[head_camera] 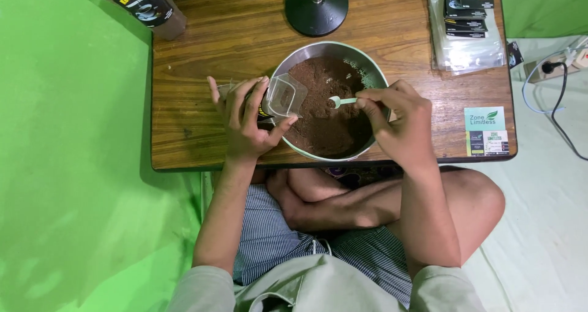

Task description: Scooping coffee powder from a metal bowl into a small plastic container using a small spoon while sitting on the floor.

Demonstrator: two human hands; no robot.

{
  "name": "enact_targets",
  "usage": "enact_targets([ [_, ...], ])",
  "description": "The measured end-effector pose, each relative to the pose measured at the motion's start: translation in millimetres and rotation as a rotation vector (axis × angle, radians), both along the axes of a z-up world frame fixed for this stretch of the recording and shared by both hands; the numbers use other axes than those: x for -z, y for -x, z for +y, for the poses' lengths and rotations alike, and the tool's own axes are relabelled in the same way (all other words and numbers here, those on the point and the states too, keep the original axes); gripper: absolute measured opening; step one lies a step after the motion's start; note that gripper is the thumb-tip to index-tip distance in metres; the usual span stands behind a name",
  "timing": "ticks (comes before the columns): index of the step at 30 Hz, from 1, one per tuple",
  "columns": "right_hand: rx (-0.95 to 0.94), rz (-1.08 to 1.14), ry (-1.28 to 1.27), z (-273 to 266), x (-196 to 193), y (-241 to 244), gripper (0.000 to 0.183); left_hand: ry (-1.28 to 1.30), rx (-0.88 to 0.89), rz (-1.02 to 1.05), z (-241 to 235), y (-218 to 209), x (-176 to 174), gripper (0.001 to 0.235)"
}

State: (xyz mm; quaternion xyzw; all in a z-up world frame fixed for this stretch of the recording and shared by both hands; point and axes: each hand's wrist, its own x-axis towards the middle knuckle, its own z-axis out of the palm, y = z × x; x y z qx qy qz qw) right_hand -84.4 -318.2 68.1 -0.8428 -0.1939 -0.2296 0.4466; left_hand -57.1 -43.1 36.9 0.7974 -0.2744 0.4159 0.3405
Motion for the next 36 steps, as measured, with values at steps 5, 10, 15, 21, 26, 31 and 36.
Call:
enact_targets([
  [5,0.050,0.070,-0.187,-5.3,8.9,1.8,0.011,-0.026,-0.021,-0.017,-0.3,-1.7,4.2,0.072],
  [10,-0.005,0.023,-0.303,17.0,9.9,1.0,0.011,-0.034,-0.028,-0.037,1.6,-1.8,6.7,0.072],
  [15,-0.059,-0.321,0.192,66.7,-8.1,10.5,0.013,-0.048,-0.054,-0.073,3.9,-6.4,17.8,0.074],
  [21,-0.022,-0.483,0.060,28.8,16.6,5.9,0.022,-0.018,-0.021,-0.063,4.5,-5.7,17.0,0.073],
  [26,0.092,-0.353,0.262,15.2,-9.0,15.7,0.018,-0.018,-0.035,-0.082,1.6,-6.8,16.3,0.074],
  [31,0.039,-0.174,0.516,31.4,3.0,14.7,0.014,-0.033,-0.016,-0.074,1.5,-3.4,10.4,0.073],
  [36,0.061,-0.094,0.375,14.8,3.4,7.8,0.005,-0.021,-0.015,-0.068,6.1,-8.7,24.4,0.075],
])
